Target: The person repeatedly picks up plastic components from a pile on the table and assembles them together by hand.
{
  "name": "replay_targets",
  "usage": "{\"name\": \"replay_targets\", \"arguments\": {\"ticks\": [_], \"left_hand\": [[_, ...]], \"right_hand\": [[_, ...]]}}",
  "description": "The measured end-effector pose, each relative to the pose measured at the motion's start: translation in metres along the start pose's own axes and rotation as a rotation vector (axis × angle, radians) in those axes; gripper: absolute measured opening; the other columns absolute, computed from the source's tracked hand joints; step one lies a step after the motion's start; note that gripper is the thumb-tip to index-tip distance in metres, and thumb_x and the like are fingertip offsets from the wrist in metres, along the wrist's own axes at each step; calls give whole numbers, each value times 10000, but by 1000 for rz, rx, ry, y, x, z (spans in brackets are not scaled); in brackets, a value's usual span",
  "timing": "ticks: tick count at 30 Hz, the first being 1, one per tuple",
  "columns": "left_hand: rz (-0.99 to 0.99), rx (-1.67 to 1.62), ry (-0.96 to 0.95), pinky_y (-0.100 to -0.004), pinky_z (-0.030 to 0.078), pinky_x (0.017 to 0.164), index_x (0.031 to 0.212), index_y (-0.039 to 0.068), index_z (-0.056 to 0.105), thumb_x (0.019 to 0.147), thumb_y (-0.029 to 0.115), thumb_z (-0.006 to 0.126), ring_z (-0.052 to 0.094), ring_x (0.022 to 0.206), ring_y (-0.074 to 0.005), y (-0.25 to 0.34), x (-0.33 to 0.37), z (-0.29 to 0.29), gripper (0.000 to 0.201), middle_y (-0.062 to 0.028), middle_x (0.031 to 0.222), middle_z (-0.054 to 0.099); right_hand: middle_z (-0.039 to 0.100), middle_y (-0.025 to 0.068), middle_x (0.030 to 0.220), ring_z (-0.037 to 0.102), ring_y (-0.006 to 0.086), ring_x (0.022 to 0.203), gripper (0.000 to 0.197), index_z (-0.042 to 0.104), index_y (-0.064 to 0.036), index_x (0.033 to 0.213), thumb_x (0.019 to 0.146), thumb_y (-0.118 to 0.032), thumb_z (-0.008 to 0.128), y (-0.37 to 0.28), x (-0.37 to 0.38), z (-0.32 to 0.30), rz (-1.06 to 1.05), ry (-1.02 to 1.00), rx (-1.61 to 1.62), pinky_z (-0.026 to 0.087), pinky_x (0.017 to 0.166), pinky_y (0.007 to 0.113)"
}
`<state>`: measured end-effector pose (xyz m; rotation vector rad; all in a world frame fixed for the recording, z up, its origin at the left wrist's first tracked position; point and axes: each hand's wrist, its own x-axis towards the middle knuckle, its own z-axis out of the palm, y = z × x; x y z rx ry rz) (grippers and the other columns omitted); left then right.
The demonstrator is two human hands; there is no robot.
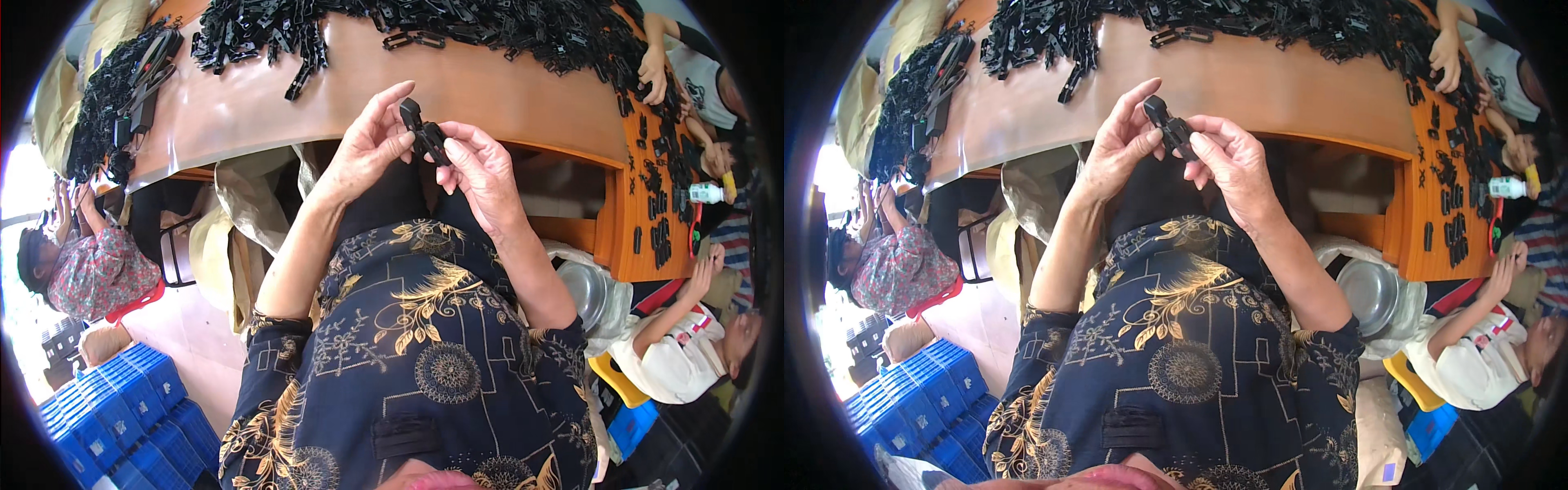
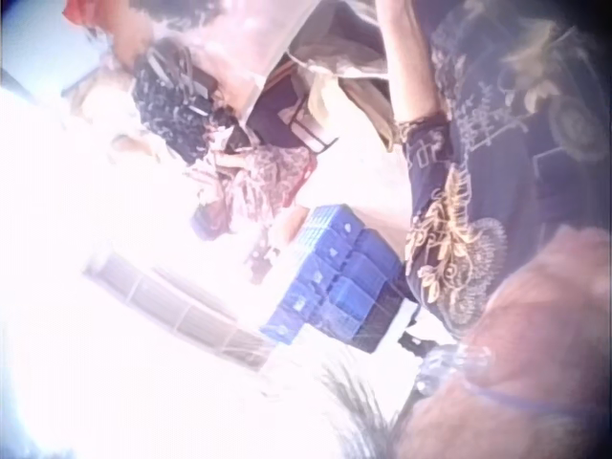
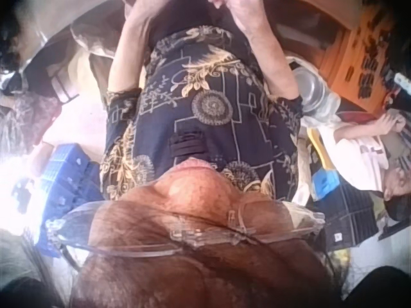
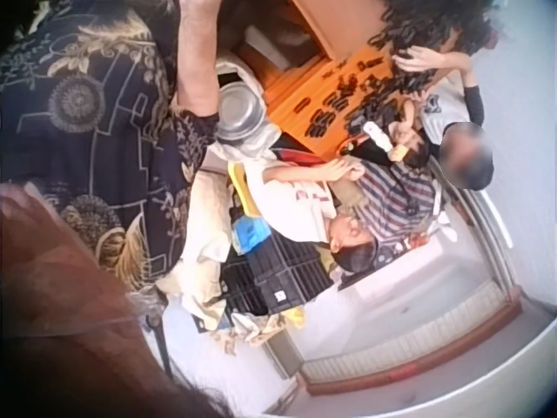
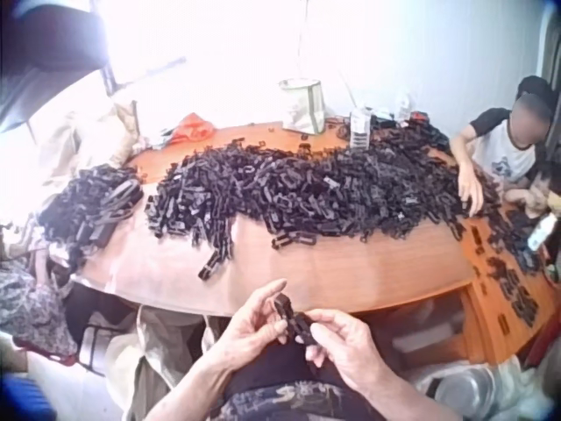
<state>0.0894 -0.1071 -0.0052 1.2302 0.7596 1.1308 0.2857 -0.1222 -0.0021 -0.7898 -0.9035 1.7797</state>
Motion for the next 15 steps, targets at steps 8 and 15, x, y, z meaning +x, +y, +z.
{"name": "replay_targets", "arguments": {"ticks": [8,15], "left_hand": [[49,122,0,-283,501,846,1456,44,358,951,26,590,576,914,-120,6,-15,18,556,-60,1051,566],[43,554,153,-254,485,819,1401,44,410,906,-50,584,569,818,-116,0,-34,42,534,-78,957,594]], "right_hand": [[709,88,916,625,77,625,228,614,7,1168,972,-106,581,-1,-7,2,17,18,-79,500,529,189],[671,24,828,595,54,612,216,628,5,1164,969,-68,568,-3,-13,1,-72,47,-473,476,529,198]]}}
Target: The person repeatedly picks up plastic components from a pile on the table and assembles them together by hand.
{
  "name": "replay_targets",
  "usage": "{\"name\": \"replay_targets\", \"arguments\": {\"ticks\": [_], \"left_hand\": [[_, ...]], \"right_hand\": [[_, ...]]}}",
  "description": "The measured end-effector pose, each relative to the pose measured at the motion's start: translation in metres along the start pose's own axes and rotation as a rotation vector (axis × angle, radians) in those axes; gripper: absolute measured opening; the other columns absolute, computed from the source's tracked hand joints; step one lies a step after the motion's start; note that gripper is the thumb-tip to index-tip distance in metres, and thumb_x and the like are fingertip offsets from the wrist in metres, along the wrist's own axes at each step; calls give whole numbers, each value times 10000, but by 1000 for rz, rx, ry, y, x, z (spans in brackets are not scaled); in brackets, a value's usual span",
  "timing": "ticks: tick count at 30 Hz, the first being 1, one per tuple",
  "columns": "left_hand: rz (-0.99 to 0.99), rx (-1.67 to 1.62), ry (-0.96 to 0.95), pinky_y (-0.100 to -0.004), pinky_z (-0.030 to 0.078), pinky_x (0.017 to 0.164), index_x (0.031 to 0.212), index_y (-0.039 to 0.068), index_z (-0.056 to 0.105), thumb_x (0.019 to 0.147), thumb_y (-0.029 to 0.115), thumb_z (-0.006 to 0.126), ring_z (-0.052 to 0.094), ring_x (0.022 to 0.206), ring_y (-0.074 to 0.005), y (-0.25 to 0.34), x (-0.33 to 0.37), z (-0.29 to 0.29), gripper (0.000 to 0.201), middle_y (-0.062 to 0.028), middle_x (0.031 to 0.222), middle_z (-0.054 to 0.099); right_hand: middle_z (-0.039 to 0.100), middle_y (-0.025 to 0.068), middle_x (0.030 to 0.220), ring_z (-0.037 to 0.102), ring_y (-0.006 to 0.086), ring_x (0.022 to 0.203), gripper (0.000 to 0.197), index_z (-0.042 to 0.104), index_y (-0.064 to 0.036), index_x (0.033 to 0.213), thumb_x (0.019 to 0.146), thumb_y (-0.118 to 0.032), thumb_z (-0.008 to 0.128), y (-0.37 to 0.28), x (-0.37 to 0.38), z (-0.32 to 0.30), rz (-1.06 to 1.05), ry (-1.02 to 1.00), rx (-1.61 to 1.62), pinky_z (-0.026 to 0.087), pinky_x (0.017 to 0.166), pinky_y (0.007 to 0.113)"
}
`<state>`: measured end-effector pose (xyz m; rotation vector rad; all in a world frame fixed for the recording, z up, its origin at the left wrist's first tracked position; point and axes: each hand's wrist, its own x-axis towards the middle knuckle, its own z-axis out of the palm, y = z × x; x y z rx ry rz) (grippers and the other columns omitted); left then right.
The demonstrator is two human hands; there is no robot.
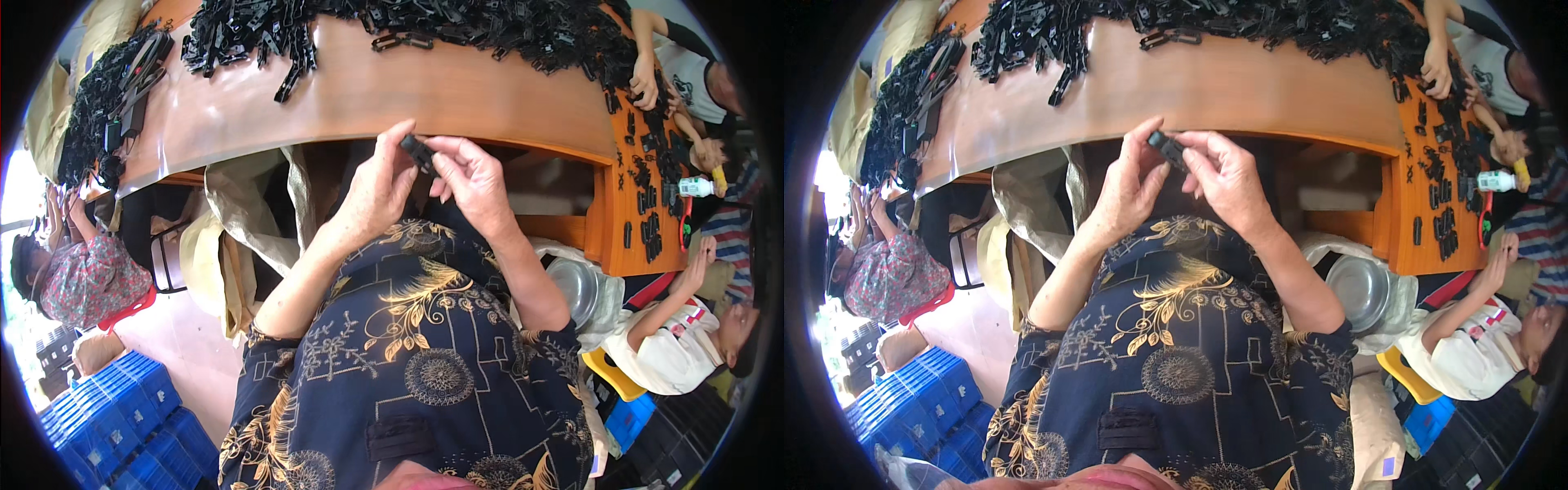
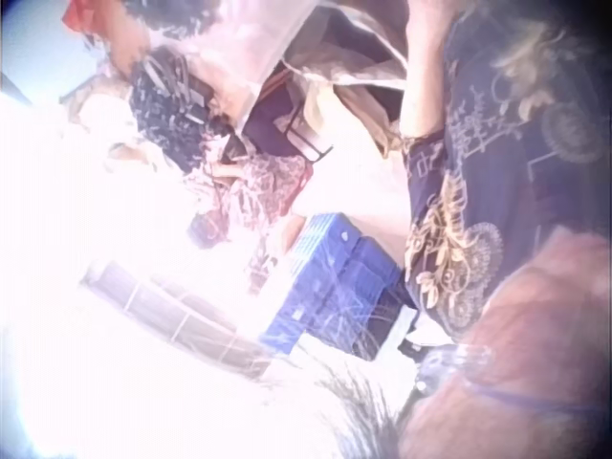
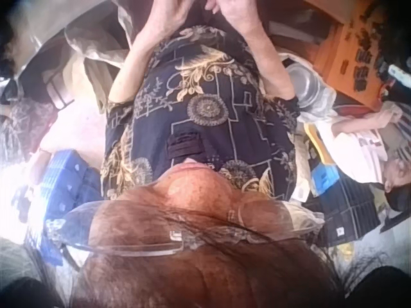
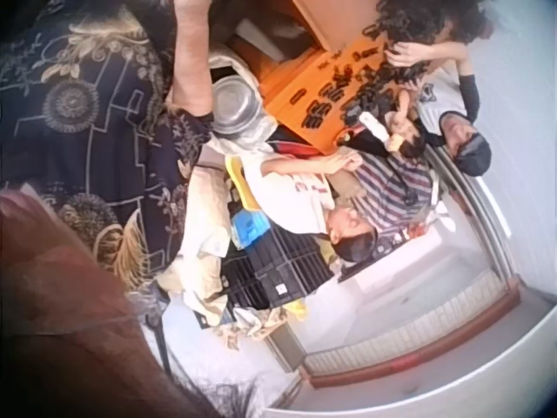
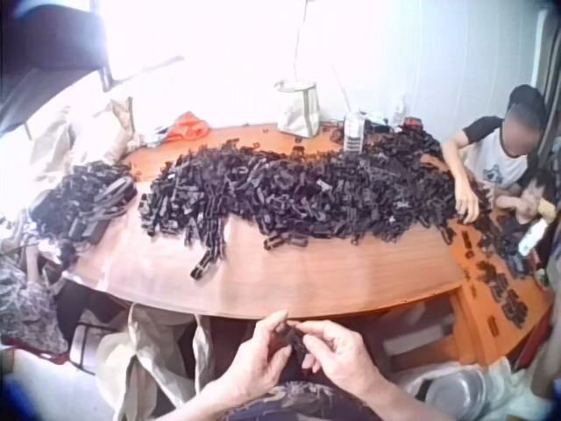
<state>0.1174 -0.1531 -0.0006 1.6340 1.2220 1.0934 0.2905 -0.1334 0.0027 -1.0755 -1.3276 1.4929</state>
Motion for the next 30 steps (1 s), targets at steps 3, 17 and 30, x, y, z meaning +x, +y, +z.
{"name": "replay_targets", "arguments": {"ticks": [3,17,30], "left_hand": [[-65,8,-28,-259,479,720,1246,15,479,902,-2,610,532,738,-114,-2,-6,3,368,-63,884,589],[-298,-583,-126,-239,509,778,1298,46,444,911,73,672,584,851,-83,-30,-32,45,449,-49,1009,602],[-418,-656,145,-252,526,730,1130,47,543,948,119,631,603,798,-104,-26,-23,41,214,-19,874,577]], "right_hand": [[660,72,831,607,101,592,187,635,8,1107,927,-12,586,8,-10,-7,-120,-23,-282,490,535,249],[595,3,864,591,72,649,131,628,-27,1053,925,-54,643,37,-46,-32,159,-40,250,498,575,215],[637,57,772,619,91,621,118,588,-11,1009,948,-104,627,46,-22,-6,172,-62,196,508,537,223]]}}
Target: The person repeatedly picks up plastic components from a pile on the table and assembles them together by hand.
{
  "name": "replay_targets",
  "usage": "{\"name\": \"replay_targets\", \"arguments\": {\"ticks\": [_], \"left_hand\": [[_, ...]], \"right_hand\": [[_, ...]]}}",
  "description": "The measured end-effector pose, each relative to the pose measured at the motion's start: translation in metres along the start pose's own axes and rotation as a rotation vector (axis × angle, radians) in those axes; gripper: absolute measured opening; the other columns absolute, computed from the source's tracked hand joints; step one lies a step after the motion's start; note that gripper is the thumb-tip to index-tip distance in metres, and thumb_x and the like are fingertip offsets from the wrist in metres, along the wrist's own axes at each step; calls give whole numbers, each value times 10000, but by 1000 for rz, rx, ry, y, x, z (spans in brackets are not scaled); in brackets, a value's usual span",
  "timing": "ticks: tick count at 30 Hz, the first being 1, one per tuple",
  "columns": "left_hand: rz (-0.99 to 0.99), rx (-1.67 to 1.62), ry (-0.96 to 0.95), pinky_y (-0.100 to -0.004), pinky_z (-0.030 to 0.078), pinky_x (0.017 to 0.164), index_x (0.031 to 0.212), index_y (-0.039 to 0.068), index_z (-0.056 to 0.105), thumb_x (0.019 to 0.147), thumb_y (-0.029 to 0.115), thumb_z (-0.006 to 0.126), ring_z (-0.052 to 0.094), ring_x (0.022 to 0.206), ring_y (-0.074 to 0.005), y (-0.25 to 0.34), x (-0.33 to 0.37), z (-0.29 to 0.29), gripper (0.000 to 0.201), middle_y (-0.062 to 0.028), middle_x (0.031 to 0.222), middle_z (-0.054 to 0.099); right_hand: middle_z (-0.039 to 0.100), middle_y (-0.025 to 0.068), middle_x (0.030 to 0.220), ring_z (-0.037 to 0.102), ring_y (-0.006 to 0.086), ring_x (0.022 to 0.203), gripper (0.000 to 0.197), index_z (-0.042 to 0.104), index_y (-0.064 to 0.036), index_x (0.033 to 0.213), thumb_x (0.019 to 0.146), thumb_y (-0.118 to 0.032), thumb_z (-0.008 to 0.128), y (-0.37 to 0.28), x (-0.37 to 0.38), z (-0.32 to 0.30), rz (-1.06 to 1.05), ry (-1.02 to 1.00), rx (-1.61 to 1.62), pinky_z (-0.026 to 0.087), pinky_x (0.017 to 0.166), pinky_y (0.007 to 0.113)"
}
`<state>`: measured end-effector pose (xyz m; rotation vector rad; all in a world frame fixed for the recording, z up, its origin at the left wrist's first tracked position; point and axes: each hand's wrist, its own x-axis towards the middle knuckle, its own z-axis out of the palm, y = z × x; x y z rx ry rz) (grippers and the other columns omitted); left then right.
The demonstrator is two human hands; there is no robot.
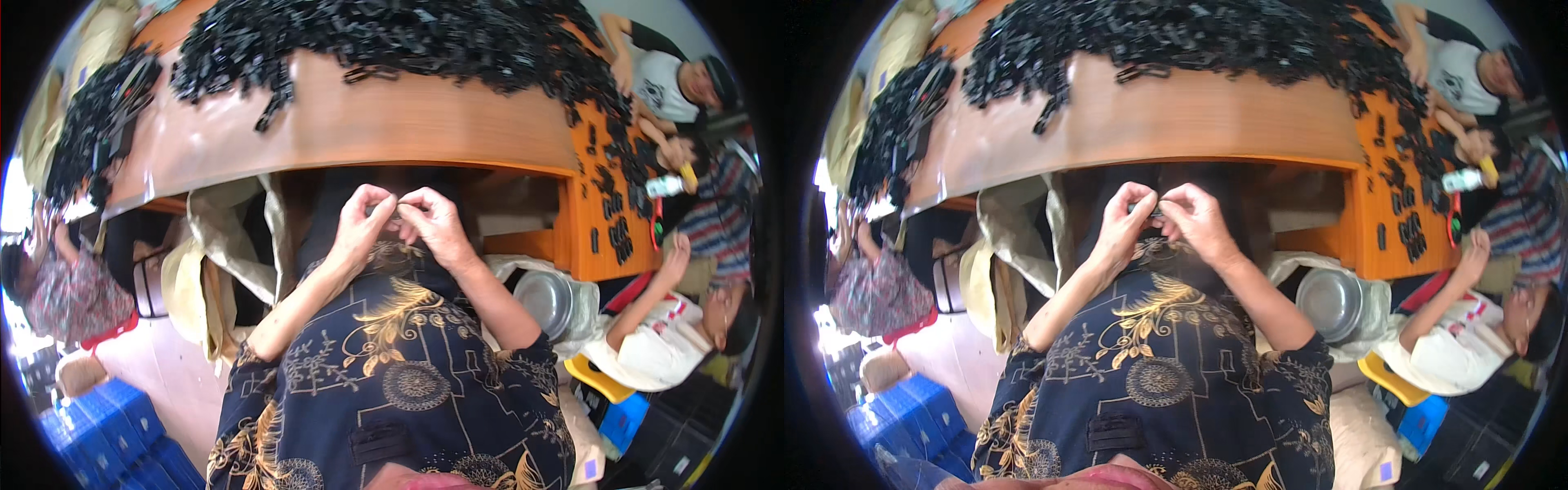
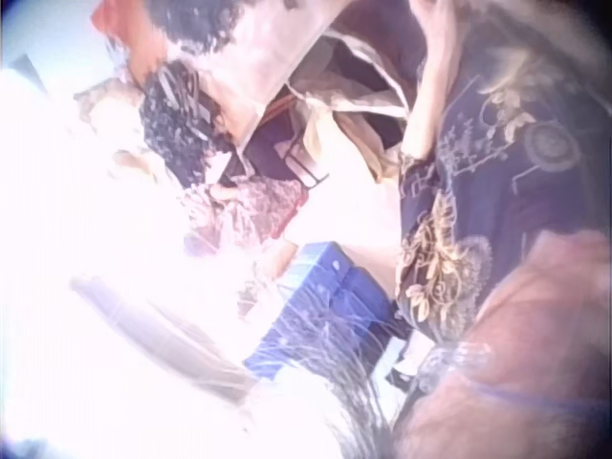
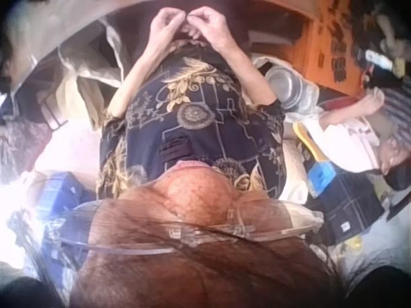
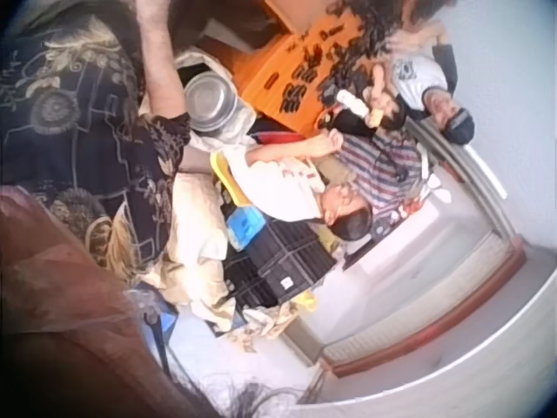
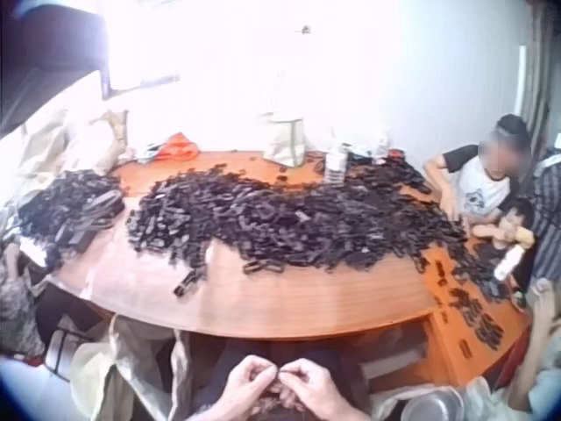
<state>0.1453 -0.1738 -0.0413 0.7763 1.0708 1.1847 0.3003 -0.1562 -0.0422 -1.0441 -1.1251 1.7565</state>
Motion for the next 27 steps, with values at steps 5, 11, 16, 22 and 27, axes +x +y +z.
{"name": "replay_targets", "arguments": {"ticks": [5,11,16,22,27], "left_hand": [[-274,-388,93,-281,522,503,823,100,531,959,412,605,629,606,-198,8,24,-30,348,-47,703,577],[14,-198,194,-253,496,521,863,84,520,984,324,585,616,605,-177,66,46,-104,276,-46,698,571],[337,739,405,-295,497,599,1059,21,565,931,226,649,586,578,-169,101,98,-162,257,-86,726,611],[428,1411,341,-444,494,819,1049,47,606,851,255,692,632,934,-349,100,133,-176,300,-158,1009,659],[430,1404,416,-441,504,810,1110,68,580,844,229,699,628,963,-361,104,140,-171,332,-149,1086,636]], "right_hand": [[628,53,891,622,130,722,189,637,-22,1026,880,-125,700,-42,39,-27,-267,49,-601,517,632,272],[604,117,891,618,236,808,293,634,-76,1118,896,-263,673,-75,151,-118,-727,450,-1320,505,721,364],[623,138,975,628,344,882,349,611,-137,1125,915,-415,603,-80,178,-117,-432,523,-1566,503,764,444],[585,146,983,626,411,868,176,571,-139,1023,932,-290,582,-81,183,-130,-478,426,-1586,504,714,518],[551,144,938,622,393,790,73,548,-112,987,921,-127,575,-90,159,-133,-615,251,-1616,505,648,503]]}}
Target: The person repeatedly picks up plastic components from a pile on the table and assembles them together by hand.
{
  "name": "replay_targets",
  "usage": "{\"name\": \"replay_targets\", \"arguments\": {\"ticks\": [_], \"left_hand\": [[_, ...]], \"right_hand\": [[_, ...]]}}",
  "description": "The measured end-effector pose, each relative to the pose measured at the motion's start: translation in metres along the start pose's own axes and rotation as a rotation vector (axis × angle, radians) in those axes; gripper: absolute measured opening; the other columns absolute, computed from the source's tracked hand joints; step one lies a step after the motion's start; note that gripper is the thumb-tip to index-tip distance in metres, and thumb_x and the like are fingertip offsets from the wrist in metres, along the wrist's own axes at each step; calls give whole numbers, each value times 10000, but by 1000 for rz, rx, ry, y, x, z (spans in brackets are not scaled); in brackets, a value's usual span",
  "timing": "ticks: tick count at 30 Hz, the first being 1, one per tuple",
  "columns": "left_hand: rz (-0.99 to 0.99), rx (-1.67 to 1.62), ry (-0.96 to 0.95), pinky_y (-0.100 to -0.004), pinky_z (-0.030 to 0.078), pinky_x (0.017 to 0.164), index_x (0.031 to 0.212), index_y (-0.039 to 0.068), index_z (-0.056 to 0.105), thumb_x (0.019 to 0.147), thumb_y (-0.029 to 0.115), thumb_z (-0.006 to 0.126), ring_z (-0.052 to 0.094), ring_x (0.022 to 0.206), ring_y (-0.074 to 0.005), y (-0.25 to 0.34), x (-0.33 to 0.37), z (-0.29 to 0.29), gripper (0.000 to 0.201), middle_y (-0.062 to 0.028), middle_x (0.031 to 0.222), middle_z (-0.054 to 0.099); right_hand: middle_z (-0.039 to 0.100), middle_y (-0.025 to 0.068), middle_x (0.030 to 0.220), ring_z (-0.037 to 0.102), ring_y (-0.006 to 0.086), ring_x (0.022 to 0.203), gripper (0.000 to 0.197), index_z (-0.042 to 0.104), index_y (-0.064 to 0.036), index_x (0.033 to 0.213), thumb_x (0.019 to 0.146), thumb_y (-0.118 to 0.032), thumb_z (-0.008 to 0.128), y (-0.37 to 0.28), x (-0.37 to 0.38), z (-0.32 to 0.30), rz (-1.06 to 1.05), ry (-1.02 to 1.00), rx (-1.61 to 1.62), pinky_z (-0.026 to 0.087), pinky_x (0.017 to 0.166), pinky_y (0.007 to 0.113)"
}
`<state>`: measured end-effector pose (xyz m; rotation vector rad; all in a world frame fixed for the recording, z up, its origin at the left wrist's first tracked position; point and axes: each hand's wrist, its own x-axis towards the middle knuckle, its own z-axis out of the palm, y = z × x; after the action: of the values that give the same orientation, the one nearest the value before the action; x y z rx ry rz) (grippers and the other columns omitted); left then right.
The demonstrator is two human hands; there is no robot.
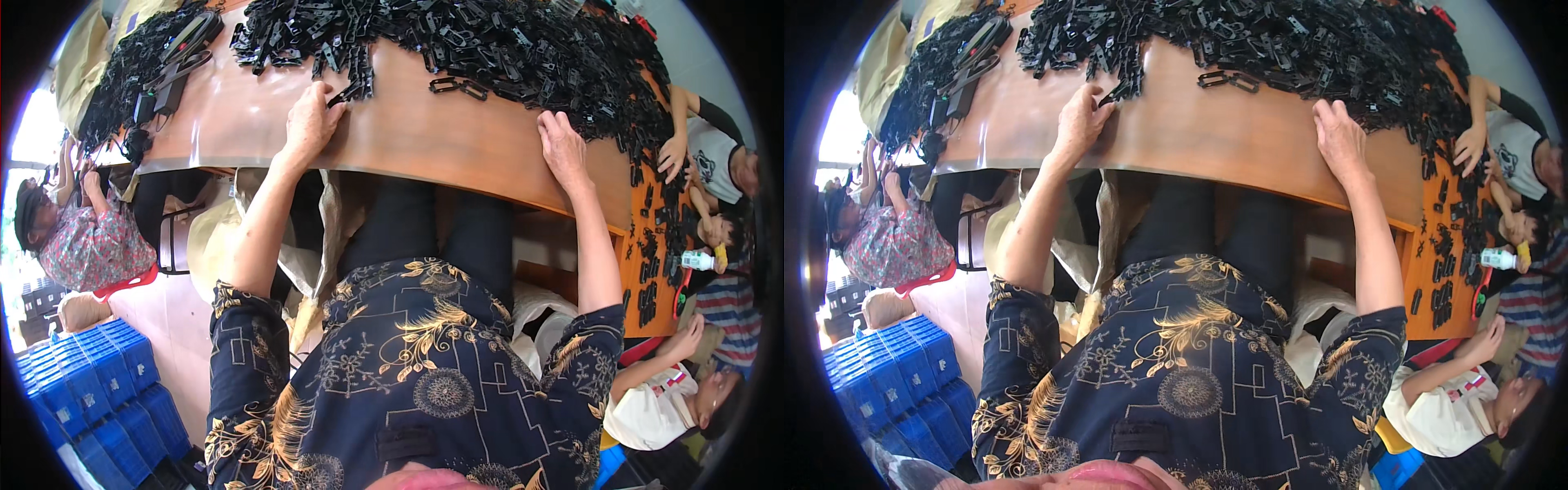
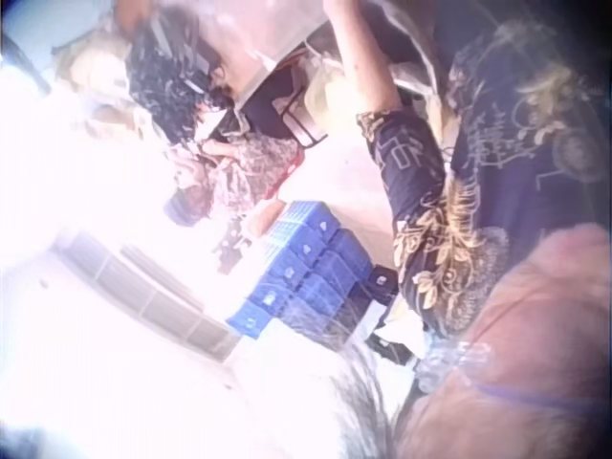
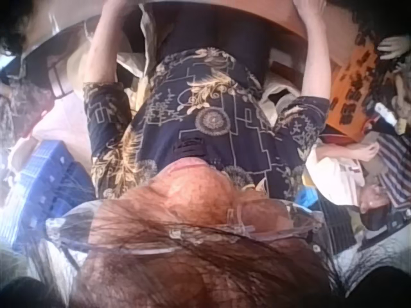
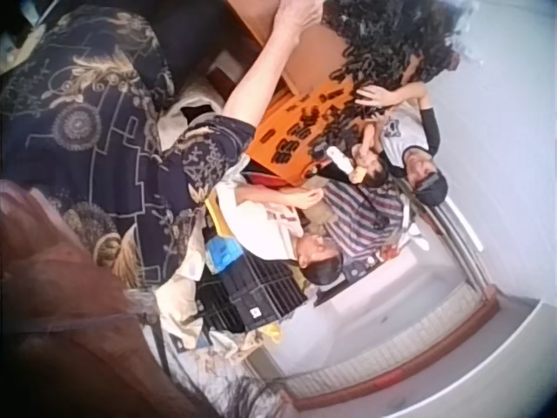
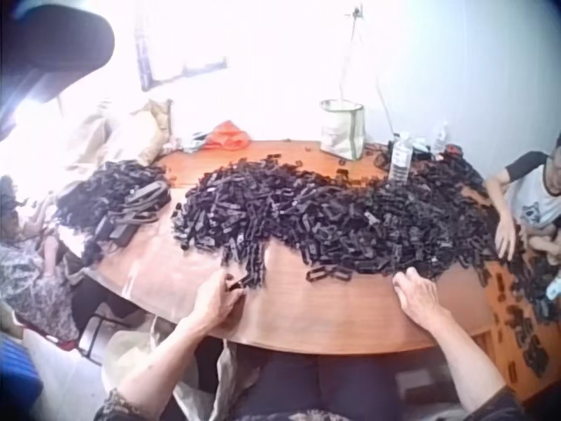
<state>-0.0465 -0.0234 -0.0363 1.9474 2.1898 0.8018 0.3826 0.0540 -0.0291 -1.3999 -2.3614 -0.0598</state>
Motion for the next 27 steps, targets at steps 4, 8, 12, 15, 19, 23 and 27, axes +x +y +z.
{"name": "replay_targets", "arguments": {"ticks": [4,8,12,15,19,23,27], "left_hand": [[191,-92,158,-406,512,706,1170,90,557,826,179,724,615,837,-299,44,-3,8,393,-119,995,600],[287,-139,11,-409,512,738,1195,99,572,814,174,735,621,823,-300,94,20,42,422,-123,983,598],[206,-79,-116,-412,516,800,1207,86,582,810,212,744,628,883,-308,107,43,67,447,-133,1049,599],[174,-110,-194,-411,511,769,1159,67,596,816,200,734,626,842,-297,108,48,69,393,-136,1038,602],[292,-151,-92,-378,506,724,1125,42,585,831,169,716,612,780,-267,108,35,70,346,-129,1002,611],[181,-484,-302,-304,484,645,1090,19,571,836,91,699,578,689,-161,139,1,51,293,-94,902,608],[18,-698,-407,-274,478,620,1081,28,579,821,59,704,566,661,-114,151,-17,52,290,-59,856,588]], "right_hand": [[526,134,910,623,370,758,159,558,-107,1021,879,-43,594,-6,-13,-13,-133,-2,55,512,634,475],[547,120,949,624,340,824,271,566,-92,1082,829,-4,606,-14,-21,-26,-107,18,117,515,696,451],[566,102,962,621,298,886,258,583,-65,1059,813,-5,631,-8,-25,-22,-97,30,181,517,753,406],[572,77,937,623,278,866,193,620,-63,992,809,-29,673,-6,-28,-19,-42,49,259,518,738,387],[588,75,934,626,267,844,125,649,-60,930,815,-25,682,-1,-29,-13,-1,75,353,512,718,369],[635,71,960,630,249,840,125,657,-56,924,813,-10,692,-11,-27,-10,72,104,564,514,715,338],[660,63,982,627,236,845,149,661,-59,926,799,7,705,-57,-18,-17,64,85,781,515,714,329]]}}
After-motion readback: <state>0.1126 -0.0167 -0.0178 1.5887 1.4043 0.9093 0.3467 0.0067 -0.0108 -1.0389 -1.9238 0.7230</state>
